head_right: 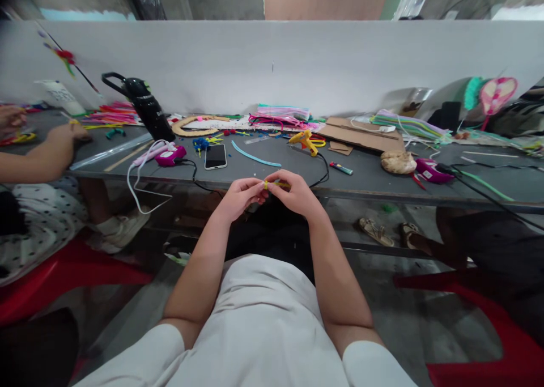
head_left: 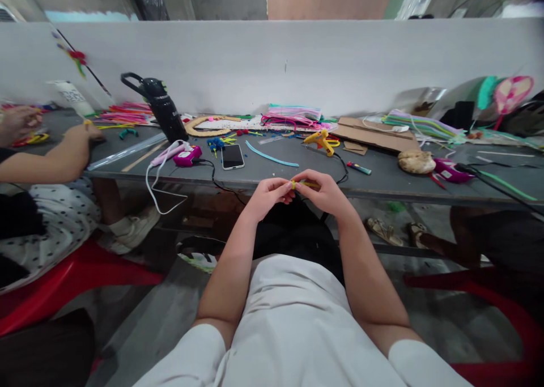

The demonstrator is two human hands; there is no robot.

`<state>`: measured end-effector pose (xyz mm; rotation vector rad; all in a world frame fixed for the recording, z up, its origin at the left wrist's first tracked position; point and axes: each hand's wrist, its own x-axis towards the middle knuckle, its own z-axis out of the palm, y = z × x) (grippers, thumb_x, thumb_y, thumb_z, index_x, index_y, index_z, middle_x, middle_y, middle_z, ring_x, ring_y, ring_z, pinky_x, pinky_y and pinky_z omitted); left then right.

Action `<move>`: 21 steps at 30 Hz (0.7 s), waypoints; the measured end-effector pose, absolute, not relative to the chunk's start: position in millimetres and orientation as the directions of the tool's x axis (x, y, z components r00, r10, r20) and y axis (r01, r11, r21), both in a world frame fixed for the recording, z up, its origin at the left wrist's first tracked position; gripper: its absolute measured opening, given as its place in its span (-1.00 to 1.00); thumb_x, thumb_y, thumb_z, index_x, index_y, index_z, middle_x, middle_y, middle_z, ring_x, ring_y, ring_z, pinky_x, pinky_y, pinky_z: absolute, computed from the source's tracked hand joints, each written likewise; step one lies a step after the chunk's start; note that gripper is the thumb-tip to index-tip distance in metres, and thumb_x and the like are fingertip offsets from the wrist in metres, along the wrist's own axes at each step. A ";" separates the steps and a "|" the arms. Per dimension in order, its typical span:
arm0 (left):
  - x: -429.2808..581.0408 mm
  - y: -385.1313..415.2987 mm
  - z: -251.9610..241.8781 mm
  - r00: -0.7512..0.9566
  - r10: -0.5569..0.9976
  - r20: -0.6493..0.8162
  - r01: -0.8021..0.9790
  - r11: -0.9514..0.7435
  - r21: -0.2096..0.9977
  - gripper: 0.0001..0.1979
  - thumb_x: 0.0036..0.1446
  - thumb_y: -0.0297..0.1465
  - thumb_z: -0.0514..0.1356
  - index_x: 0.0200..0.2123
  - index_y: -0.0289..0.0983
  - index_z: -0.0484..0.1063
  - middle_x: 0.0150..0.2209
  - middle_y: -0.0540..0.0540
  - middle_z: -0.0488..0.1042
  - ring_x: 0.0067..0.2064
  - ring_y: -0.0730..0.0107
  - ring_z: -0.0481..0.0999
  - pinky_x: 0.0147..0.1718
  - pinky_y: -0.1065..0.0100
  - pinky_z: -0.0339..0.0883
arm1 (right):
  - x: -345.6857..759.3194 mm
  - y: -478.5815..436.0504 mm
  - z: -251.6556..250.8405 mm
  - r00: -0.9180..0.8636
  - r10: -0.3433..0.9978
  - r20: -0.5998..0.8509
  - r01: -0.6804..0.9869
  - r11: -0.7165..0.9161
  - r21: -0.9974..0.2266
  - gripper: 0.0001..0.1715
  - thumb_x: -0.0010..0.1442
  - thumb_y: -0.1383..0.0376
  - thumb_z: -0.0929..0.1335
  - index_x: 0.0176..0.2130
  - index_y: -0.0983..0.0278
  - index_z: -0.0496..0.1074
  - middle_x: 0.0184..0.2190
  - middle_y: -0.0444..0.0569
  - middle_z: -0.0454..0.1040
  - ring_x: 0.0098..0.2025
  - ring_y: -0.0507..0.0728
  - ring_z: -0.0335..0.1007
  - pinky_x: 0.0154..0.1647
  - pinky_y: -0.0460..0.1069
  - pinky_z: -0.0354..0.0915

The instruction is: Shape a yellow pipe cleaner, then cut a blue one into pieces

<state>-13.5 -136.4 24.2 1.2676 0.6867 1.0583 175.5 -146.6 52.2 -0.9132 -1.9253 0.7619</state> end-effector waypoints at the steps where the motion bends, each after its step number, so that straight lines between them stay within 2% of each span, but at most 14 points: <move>1: -12.6 -136.2 23.5 0.391 0.908 0.154 -0.245 -0.059 0.968 -0.66 0.05 -0.18 0.35 -0.26 -0.36 0.57 -0.42 -0.07 0.51 -0.41 0.49 0.47 -0.38 0.45 0.35 | 175.6 -146.6 52.2 -0.367 0.824 0.431 0.297 0.543 -0.785 -0.74 0.25 0.14 0.38 -0.15 0.25 0.52 -0.21 0.01 0.55 -0.18 0.16 0.48 -0.13 0.03 0.40; 8: -10.0 -134.5 20.3 0.352 0.902 0.250 -0.168 -0.202 0.965 -0.65 0.10 -0.14 0.30 -0.31 -0.37 0.56 -0.49 -0.04 0.46 -0.49 0.52 0.39 -0.47 0.46 0.27 | 176.6 -145.7 50.5 -0.362 0.809 0.463 0.267 0.566 -0.780 -0.80 0.25 0.20 0.38 -0.19 0.25 0.55 -0.23 -0.01 0.54 -0.18 0.14 0.47 -0.12 0.02 0.37; 16: -4.6 -136.3 20.5 0.308 0.926 0.219 -0.271 -0.136 0.953 -0.66 0.07 -0.16 0.33 -0.36 -0.37 0.54 -0.52 -0.03 0.44 -0.51 0.56 0.37 -0.53 0.49 0.23 | 175.0 -149.6 55.5 -0.341 0.745 0.574 0.296 0.664 -0.686 -0.83 0.26 0.32 0.35 -0.19 0.24 0.57 -0.24 -0.02 0.52 -0.20 0.12 0.46 -0.15 0.00 0.34; 21: -0.9 -138.2 20.3 0.263 0.941 0.212 -0.316 -0.124 0.941 -0.66 0.07 -0.16 0.33 -0.41 -0.37 0.51 -0.54 -0.01 0.40 -0.54 0.59 0.34 -0.56 0.51 0.18 | 172.9 -154.0 59.1 -0.354 0.717 0.601 0.347 0.697 -0.627 -0.80 0.25 0.28 0.37 -0.14 0.22 0.58 -0.21 0.00 0.51 -0.24 0.10 0.45 -0.24 -0.02 0.35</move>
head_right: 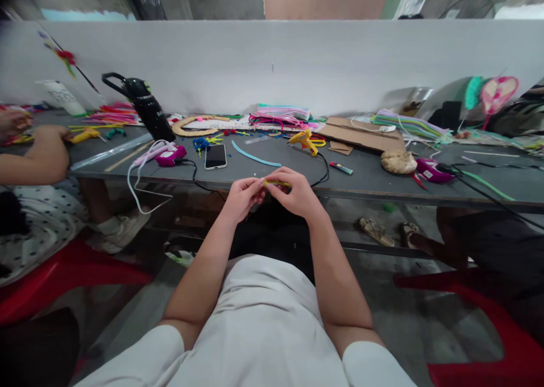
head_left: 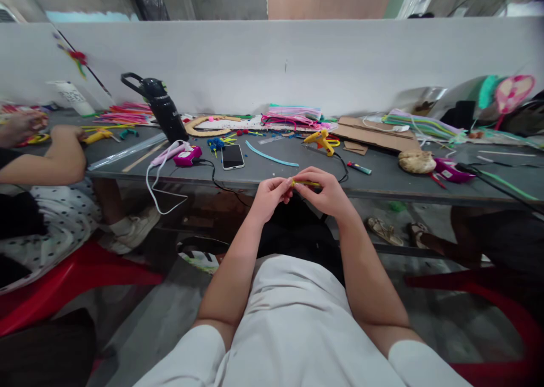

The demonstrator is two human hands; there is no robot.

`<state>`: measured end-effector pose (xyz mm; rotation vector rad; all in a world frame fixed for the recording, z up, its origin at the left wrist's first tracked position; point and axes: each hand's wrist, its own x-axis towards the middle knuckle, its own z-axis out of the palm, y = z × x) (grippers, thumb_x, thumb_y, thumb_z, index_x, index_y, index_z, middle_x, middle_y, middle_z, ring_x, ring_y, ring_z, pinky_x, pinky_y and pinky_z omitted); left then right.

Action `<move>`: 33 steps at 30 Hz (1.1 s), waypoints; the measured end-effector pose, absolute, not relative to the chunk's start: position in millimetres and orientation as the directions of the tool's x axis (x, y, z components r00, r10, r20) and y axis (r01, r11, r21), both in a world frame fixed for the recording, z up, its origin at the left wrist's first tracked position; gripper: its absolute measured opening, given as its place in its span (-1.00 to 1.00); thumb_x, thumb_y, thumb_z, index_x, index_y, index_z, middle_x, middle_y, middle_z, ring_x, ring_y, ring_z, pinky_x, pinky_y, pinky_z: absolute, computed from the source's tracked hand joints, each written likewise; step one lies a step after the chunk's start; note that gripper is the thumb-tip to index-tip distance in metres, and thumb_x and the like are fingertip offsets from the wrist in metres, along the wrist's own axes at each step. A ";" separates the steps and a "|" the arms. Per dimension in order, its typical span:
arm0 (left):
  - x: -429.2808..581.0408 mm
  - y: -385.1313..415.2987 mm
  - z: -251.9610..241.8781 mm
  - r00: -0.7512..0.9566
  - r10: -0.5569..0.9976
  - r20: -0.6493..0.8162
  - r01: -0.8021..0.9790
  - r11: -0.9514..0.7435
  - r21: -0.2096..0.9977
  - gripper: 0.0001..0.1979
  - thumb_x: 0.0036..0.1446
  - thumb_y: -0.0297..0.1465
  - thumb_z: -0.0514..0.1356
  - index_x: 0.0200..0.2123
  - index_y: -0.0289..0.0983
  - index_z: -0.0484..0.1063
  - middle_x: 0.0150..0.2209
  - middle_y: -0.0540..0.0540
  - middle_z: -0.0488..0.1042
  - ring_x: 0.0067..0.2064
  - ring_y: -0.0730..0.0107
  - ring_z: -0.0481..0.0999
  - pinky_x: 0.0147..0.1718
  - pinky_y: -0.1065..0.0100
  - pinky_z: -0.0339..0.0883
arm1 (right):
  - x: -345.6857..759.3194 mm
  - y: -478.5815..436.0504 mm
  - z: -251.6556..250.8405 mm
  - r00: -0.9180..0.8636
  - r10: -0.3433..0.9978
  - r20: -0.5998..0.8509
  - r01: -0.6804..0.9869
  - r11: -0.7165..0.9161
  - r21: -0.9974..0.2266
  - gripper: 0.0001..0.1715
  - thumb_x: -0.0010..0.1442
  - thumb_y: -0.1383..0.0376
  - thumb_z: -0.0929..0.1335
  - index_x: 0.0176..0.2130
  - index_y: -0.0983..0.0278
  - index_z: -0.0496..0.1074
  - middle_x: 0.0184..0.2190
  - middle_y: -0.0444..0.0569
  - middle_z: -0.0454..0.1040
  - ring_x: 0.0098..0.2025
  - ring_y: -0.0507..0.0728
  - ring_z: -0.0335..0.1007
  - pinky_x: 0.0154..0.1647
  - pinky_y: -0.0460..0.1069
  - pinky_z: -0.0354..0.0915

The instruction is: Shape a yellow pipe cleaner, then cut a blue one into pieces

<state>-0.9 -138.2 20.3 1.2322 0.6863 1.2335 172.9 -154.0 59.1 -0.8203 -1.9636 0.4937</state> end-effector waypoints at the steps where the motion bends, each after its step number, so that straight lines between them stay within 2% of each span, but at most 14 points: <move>1: -0.5 -138.6 20.3 0.259 0.942 0.212 -0.320 -0.124 0.939 -0.66 0.08 -0.16 0.33 -0.42 -0.37 0.51 -0.54 -0.01 0.39 -0.55 0.59 0.33 -0.57 0.51 0.17 | 172.6 -154.1 58.9 -0.356 0.714 0.602 0.349 0.700 -0.623 -0.79 0.24 0.27 0.38 -0.13 0.21 0.58 -0.20 0.00 0.51 -0.26 0.10 0.44 -0.28 -0.03 0.34; 3: 0.3 -139.4 20.1 0.254 0.944 0.210 -0.330 -0.120 0.936 -0.64 0.08 -0.15 0.33 -0.45 -0.37 0.49 -0.55 0.00 0.38 -0.56 0.60 0.32 -0.58 0.51 0.16 | 172.2 -153.6 58.0 -0.348 0.708 0.614 0.348 0.706 -0.617 -0.79 0.23 0.27 0.40 -0.13 0.21 0.59 -0.21 0.00 0.50 -0.29 0.08 0.43 -0.33 -0.04 0.33; 9: 4.6 -140.4 18.6 0.212 0.944 0.251 -0.327 -0.174 0.929 -0.62 0.10 -0.11 0.30 -0.45 -0.36 0.49 -0.56 0.01 0.36 -0.55 0.61 0.30 -0.59 0.51 0.12 | 171.5 -149.7 54.0 -0.306 0.690 0.656 0.329 0.724 -0.607 -0.84 0.23 0.28 0.41 -0.18 0.20 0.61 -0.24 -0.02 0.52 -0.22 0.11 0.46 -0.22 -0.01 0.35; 14: 7.3 -142.6 19.5 0.129 0.929 0.346 -0.214 -0.315 0.925 -0.56 0.14 -0.04 0.23 -0.45 -0.34 0.50 -0.60 0.03 0.33 -0.58 0.59 0.26 -0.60 0.48 0.10 | 171.7 -147.7 51.7 -0.282 0.694 0.663 0.323 0.719 -0.615 -0.84 0.24 0.27 0.40 -0.20 0.22 0.61 -0.25 -0.02 0.51 -0.28 0.09 0.44 -0.33 -0.03 0.32; 17: 7.3 -144.0 21.4 0.125 0.924 0.362 -0.169 -0.340 0.925 -0.54 0.17 -0.03 0.20 -0.48 -0.33 0.46 -0.62 0.04 0.31 -0.59 0.59 0.24 -0.60 0.47 0.08 | 171.9 -147.6 51.2 -0.291 0.694 0.658 0.344 0.718 -0.605 -0.81 0.26 0.23 0.38 -0.19 0.20 0.61 -0.24 -0.01 0.52 -0.31 0.09 0.42 -0.35 -0.02 0.31; 22: 7.5 -144.4 21.4 0.122 0.938 0.325 -0.186 -0.300 0.936 -0.51 0.16 0.00 0.19 -0.54 -0.31 0.38 -0.66 0.07 0.23 -0.62 0.60 0.19 -0.63 0.46 0.00 | 171.4 -147.6 48.8 -0.316 0.670 0.672 0.376 0.738 -0.560 -0.77 0.29 0.19 0.35 -0.16 0.17 0.60 -0.21 0.01 0.53 -0.30 0.10 0.41 -0.31 0.01 0.33; 28: 10.6 -143.9 20.7 0.161 0.948 0.276 -0.342 -0.209 0.916 -0.47 0.14 -0.01 0.21 -0.61 -0.31 0.26 -0.68 0.08 0.15 -0.66 0.64 0.12 -0.66 0.47 -0.08 | 168.2 -148.2 46.4 -0.319 0.625 0.712 0.373 0.774 -0.512 -0.78 0.30 0.23 0.33 -0.15 0.17 0.58 -0.19 0.02 0.52 -0.25 0.11 0.43 -0.24 0.00 0.35; 33: 10.5 -143.0 21.6 0.221 0.952 0.210 -0.408 -0.105 0.907 -0.48 0.11 -0.02 0.24 -0.60 -0.31 0.23 -0.67 0.09 0.15 -0.67 0.67 0.11 -0.68 0.50 -0.14 | 166.3 -146.0 43.1 -0.312 0.598 0.738 0.374 0.791 -0.483 -0.80 0.30 0.27 0.33 -0.16 0.18 0.57 -0.19 0.02 0.53 -0.24 0.12 0.44 -0.21 0.00 0.36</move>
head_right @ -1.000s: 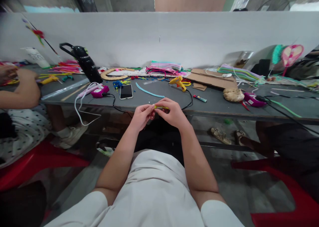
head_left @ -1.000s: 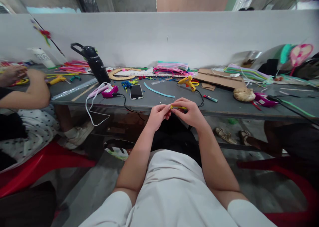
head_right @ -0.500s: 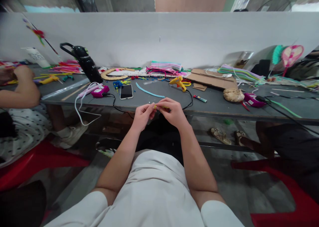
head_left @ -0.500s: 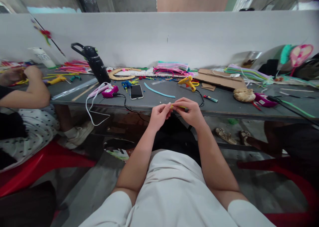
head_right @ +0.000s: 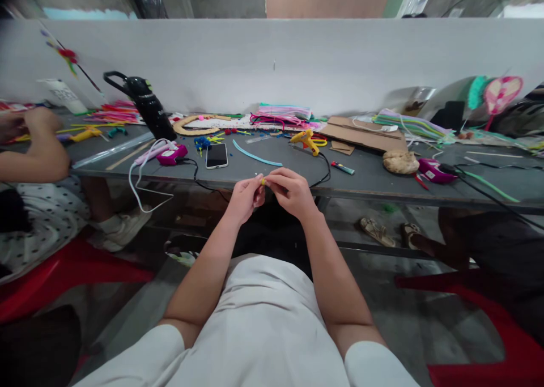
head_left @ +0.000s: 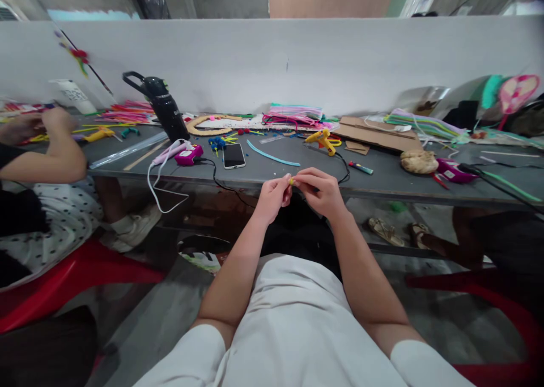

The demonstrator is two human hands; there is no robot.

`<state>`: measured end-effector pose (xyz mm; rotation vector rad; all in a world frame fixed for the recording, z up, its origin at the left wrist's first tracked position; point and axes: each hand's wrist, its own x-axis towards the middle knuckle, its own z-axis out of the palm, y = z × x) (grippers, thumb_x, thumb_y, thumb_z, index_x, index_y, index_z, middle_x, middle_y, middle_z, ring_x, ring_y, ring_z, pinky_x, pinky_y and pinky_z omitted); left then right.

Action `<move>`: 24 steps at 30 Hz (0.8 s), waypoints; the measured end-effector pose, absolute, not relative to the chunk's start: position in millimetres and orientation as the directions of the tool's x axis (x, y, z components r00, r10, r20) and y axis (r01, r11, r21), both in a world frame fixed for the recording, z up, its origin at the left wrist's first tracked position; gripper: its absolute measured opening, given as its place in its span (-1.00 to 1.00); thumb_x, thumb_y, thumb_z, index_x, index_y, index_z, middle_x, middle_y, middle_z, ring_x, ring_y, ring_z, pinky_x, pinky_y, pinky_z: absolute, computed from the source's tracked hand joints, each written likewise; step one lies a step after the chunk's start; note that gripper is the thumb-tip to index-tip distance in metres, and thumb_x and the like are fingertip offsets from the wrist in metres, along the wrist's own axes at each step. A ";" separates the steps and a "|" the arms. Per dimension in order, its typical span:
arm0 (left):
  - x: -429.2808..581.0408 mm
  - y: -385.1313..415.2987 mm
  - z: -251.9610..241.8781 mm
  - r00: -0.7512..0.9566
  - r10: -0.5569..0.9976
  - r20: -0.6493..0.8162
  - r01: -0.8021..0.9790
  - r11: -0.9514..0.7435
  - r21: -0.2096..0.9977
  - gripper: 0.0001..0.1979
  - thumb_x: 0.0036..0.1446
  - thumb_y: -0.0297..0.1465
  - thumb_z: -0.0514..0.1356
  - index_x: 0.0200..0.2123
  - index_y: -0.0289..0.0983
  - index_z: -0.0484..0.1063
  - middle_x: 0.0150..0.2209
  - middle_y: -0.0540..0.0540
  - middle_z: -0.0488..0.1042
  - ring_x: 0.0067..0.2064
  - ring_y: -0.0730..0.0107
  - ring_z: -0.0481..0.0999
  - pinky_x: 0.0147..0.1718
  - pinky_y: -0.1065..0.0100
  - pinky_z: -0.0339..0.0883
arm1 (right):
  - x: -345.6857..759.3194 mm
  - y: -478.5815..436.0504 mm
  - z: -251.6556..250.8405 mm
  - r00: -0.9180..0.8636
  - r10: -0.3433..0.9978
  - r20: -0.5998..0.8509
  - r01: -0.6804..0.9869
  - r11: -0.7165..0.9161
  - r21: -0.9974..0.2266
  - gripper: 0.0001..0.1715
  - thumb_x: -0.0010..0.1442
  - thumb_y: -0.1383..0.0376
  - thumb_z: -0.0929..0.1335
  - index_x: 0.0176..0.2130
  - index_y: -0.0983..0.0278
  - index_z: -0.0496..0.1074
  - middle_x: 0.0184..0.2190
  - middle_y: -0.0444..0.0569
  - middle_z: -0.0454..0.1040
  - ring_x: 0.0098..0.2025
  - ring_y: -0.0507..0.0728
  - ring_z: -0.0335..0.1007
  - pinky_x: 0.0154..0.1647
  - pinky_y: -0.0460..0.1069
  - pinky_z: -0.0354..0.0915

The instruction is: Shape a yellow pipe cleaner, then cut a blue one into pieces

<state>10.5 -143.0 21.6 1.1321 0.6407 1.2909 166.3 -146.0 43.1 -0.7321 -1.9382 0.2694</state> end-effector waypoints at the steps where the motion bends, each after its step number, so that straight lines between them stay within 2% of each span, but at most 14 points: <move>1: 10.3 -142.9 21.7 0.234 0.952 0.196 -0.413 -0.085 0.907 -0.48 0.11 -0.02 0.25 -0.59 -0.31 0.23 -0.67 0.09 0.15 -0.67 0.67 0.10 -0.68 0.50 -0.15 | 166.1 -145.5 42.4 -0.310 0.595 0.742 0.379 0.793 -0.477 -0.80 0.29 0.27 0.33 -0.17 0.18 0.57 -0.19 0.02 0.53 -0.22 0.13 0.44 -0.19 0.01 0.36; 5: 10.1 -143.1 22.3 0.279 0.951 0.135 -0.413 -0.009 0.911 -0.48 0.10 0.01 0.24 -0.57 -0.30 0.21 -0.68 0.11 0.14 -0.68 0.68 0.08 -0.68 0.52 -0.15 | 165.7 -145.1 41.1 -0.309 0.600 0.738 0.402 0.786 -0.470 -0.80 0.30 0.26 0.32 -0.18 0.18 0.57 -0.18 0.04 0.53 -0.17 0.16 0.44 -0.12 0.04 0.36; 10: 7.0 -137.6 22.7 0.247 0.961 0.120 -0.371 -0.020 0.928 -0.47 0.07 0.03 0.25 -0.56 -0.30 0.22 -0.67 0.10 0.16 -0.68 0.68 0.09 -0.69 0.52 -0.15 | 164.2 -138.3 41.5 -0.323 0.675 0.664 0.393 0.733 -0.555 -0.76 0.32 0.20 0.32 -0.17 0.21 0.56 -0.21 0.02 0.52 -0.36 0.08 0.37 -0.33 0.00 0.31; 15: -1.7 -116.3 22.8 0.184 0.975 0.123 -0.271 -0.070 0.960 -0.45 0.09 0.07 0.21 -0.57 -0.32 0.29 -0.66 0.08 0.19 -0.66 0.65 0.13 -0.68 0.51 -0.08 | 166.1 -117.4 42.1 -0.295 0.738 0.608 0.379 0.674 -0.634 -0.70 0.28 0.10 0.35 -0.16 0.23 0.57 -0.22 0.02 0.53 -0.24 0.13 0.43 -0.28 -0.01 0.33; 18: -7.0 -102.0 26.0 0.176 0.978 0.110 -0.169 -0.080 0.982 -0.42 0.14 0.09 0.14 -0.55 -0.34 0.38 -0.64 0.01 0.29 -0.64 0.61 0.22 -0.66 0.50 0.04 | 170.2 -105.9 44.5 -0.304 0.760 0.574 0.382 0.649 -0.658 -0.69 0.28 0.08 0.35 -0.22 0.24 0.57 -0.28 0.00 0.53 -0.27 0.12 0.42 -0.31 -0.03 0.30; 21: -10.2 -90.1 33.0 0.198 0.971 0.136 -0.178 -0.100 0.979 -0.47 0.16 0.05 0.16 -0.36 -0.37 0.50 -0.47 -0.10 0.47 -0.52 0.52 0.40 -0.53 0.47 0.27 | 174.1 -96.4 48.1 -0.289 0.776 0.561 0.390 0.630 -0.671 -0.69 0.28 0.08 0.35 -0.25 0.25 0.56 -0.33 -0.02 0.51 -0.32 0.09 0.39 -0.35 -0.04 0.27; 24: -10.4 -75.3 41.6 0.245 0.942 0.231 -0.158 -0.196 0.968 -0.55 0.08 -0.08 0.30 -0.11 -0.33 0.52 -0.26 -0.14 0.55 -0.34 0.43 0.52 -0.34 0.41 0.40 | 176.2 -83.0 53.0 -0.282 0.792 0.542 0.405 0.610 -0.681 -0.69 0.28 0.09 0.35 -0.26 0.26 0.55 -0.36 -0.03 0.49 -0.38 0.07 0.36 -0.37 -0.04 0.25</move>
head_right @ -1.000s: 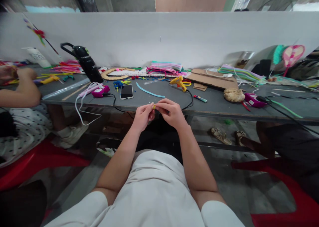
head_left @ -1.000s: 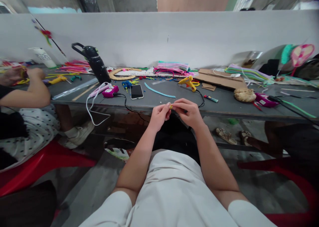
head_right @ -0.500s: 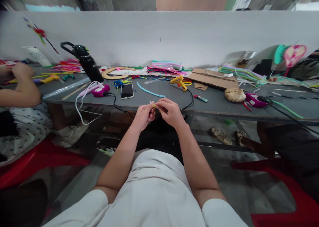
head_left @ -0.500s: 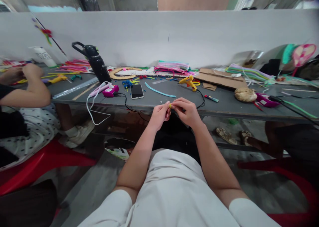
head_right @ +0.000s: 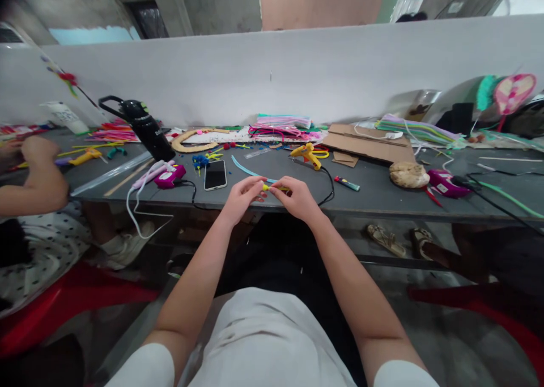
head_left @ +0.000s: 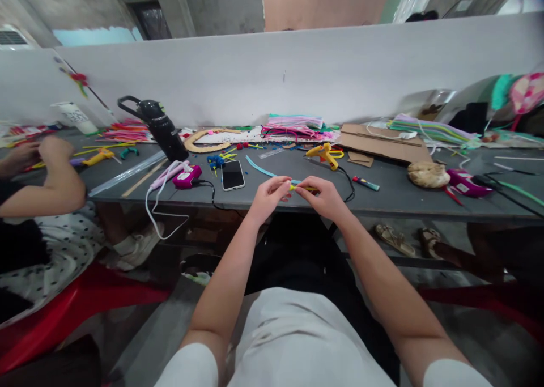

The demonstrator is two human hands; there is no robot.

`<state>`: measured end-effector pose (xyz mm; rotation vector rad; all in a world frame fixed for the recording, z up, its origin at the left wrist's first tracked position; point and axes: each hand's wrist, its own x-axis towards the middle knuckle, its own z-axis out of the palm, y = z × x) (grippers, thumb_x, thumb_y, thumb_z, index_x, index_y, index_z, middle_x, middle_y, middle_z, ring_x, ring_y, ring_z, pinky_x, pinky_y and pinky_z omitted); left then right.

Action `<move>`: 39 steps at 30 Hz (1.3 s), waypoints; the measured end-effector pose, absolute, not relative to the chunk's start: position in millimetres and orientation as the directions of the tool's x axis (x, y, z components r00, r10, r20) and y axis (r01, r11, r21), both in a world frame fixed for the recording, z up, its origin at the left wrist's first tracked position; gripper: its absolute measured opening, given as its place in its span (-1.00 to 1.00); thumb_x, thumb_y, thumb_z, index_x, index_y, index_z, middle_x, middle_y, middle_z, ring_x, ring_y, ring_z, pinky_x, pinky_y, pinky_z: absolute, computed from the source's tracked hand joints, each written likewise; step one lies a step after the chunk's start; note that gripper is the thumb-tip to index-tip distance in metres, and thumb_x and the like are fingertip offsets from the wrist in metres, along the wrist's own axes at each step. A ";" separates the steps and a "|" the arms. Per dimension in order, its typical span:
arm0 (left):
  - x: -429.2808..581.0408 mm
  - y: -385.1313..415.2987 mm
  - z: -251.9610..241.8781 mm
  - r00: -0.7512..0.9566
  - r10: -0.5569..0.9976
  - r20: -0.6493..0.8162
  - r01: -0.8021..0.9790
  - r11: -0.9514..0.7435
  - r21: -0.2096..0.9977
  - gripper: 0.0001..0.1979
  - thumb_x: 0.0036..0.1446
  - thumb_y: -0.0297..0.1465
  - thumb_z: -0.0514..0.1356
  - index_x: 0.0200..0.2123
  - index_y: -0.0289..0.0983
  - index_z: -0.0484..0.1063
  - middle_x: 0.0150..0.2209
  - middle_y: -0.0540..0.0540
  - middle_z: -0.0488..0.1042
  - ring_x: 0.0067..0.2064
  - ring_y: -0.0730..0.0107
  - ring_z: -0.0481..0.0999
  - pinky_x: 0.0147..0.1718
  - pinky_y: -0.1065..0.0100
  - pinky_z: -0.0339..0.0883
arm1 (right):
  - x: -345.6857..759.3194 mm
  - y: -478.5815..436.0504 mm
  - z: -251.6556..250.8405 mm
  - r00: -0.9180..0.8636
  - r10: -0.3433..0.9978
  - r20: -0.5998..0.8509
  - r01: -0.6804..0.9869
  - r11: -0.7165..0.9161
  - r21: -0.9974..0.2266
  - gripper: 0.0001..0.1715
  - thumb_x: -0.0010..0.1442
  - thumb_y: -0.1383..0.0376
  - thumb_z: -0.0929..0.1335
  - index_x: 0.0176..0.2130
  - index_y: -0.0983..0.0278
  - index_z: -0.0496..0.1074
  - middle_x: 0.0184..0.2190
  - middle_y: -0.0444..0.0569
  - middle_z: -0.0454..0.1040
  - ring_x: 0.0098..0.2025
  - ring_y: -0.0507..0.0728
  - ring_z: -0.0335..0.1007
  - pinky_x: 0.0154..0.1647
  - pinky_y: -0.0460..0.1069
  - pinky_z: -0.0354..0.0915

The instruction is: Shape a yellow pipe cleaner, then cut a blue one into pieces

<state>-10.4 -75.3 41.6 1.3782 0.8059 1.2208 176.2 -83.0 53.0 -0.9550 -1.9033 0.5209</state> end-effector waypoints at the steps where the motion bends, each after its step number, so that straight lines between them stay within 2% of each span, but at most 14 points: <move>1: -10.2 -68.4 44.5 0.263 0.930 0.258 -0.121 -0.234 0.965 -0.55 0.05 -0.13 0.34 -0.09 -0.32 0.52 -0.24 -0.14 0.56 -0.31 0.40 0.53 -0.31 0.39 0.41 | 176.7 -76.6 55.2 -0.285 0.793 0.538 0.411 0.608 -0.679 -0.68 0.28 0.08 0.35 -0.27 0.26 0.54 -0.37 -0.04 0.49 -0.39 0.07 0.36 -0.38 -0.04 0.25; 7: -12.9 -3.7 61.0 0.359 0.880 0.310 0.081 -0.361 0.929 -0.71 0.04 -0.21 0.35 -0.26 -0.32 0.61 -0.33 -0.16 0.58 -0.33 0.33 0.54 -0.33 0.38 0.38 | 186.5 -18.0 71.1 -0.391 0.779 0.490 0.445 0.626 -0.640 -0.70 0.31 0.13 0.32 -0.30 0.26 0.54 -0.39 -0.04 0.49 -0.38 0.07 0.36 -0.37 -0.04 0.23; 12: -15.4 58.8 73.1 0.520 0.806 0.282 0.221 -0.446 0.867 -0.78 0.11 -0.28 0.27 -0.27 -0.29 0.63 -0.35 -0.15 0.57 -0.37 0.36 0.50 -0.40 0.42 0.31 | 202.2 36.0 74.2 -0.459 0.797 0.393 0.456 0.591 -0.666 -0.72 0.31 0.16 0.33 -0.31 0.25 0.54 -0.43 -0.06 0.47 -0.40 0.06 0.33 -0.41 -0.04 0.20; 16: -14.1 107.2 76.3 0.636 0.724 0.267 0.283 -0.540 0.793 -0.80 0.12 -0.33 0.25 -0.25 -0.26 0.64 -0.34 -0.15 0.59 -0.35 0.35 0.50 -0.39 0.41 0.29 | 209.8 71.0 66.7 -0.440 0.833 0.335 0.473 0.532 -0.703 -0.74 0.28 0.17 0.35 -0.35 0.23 0.54 -0.46 -0.09 0.47 -0.42 0.07 0.32 -0.43 -0.03 0.19; 21: -18.7 143.9 69.2 0.651 0.722 0.235 0.309 -0.535 0.786 -0.82 0.14 -0.32 0.24 -0.29 -0.22 0.64 -0.39 -0.12 0.58 -0.39 0.36 0.49 -0.41 0.41 0.28 | 210.4 96.6 49.7 -0.350 0.908 0.231 0.488 0.388 -0.782 -0.71 0.27 0.12 0.35 -0.36 0.22 0.54 -0.48 -0.09 0.47 -0.47 0.08 0.31 -0.47 0.00 0.20; 24: -21.9 144.6 61.9 0.611 0.743 0.272 0.308 -0.540 0.784 -0.81 0.17 -0.30 0.24 -0.24 -0.21 0.64 -0.33 -0.13 0.58 -0.33 0.35 0.49 -0.37 0.39 0.28 | 208.8 99.3 42.5 -0.333 0.919 0.212 0.473 0.357 -0.806 -0.73 0.27 0.13 0.35 -0.35 0.22 0.53 -0.46 -0.07 0.48 -0.45 0.09 0.32 -0.45 0.01 0.21; 28: -22.3 136.2 55.4 0.473 0.833 0.285 0.250 -0.437 0.864 -0.78 0.16 -0.31 0.27 -0.15 -0.22 0.61 -0.21 -0.16 0.58 -0.26 0.36 0.51 -0.33 0.39 0.32 | 206.6 96.2 41.1 -0.289 0.939 0.188 0.435 0.304 -0.847 -0.75 0.26 0.13 0.37 -0.36 0.23 0.52 -0.44 -0.07 0.48 -0.43 0.08 0.32 -0.45 0.00 0.21; 32: -16.8 132.4 54.8 0.345 0.916 0.205 0.009 -0.222 0.975 -0.64 0.05 -0.33 0.37 -0.06 -0.27 0.54 -0.16 -0.16 0.59 -0.14 0.30 0.57 -0.13 0.32 0.42 | 203.2 93.7 44.4 -0.271 0.954 0.126 0.405 0.231 -0.885 -0.73 0.26 0.12 0.38 -0.35 0.25 0.51 -0.44 -0.09 0.47 -0.42 0.06 0.31 -0.43 -0.03 0.21; 35: -9.1 131.6 52.4 0.295 0.945 0.139 -0.109 -0.111 0.988 -0.56 -0.03 -0.34 0.42 -0.04 -0.28 0.50 -0.17 -0.15 0.60 -0.13 0.31 0.58 -0.10 0.31 0.45 | 199.0 92.8 44.7 -0.282 0.952 0.119 0.394 0.228 -0.890 -0.72 0.27 0.14 0.36 -0.37 0.26 0.51 -0.46 -0.11 0.46 -0.43 0.04 0.28 -0.41 -0.04 0.19; 39: 0.2 128.9 42.9 0.258 0.965 0.043 -0.202 0.010 0.979 -0.63 -0.02 -0.34 0.42 -0.12 -0.29 0.51 -0.19 -0.16 0.62 -0.15 0.31 0.59 -0.10 0.29 0.47 | 193.5 90.5 39.9 -0.276 0.954 0.115 0.404 0.224 -0.887 -0.74 0.26 0.16 0.38 -0.37 0.27 0.54 -0.45 -0.12 0.49 -0.41 0.04 0.30 -0.38 -0.05 0.20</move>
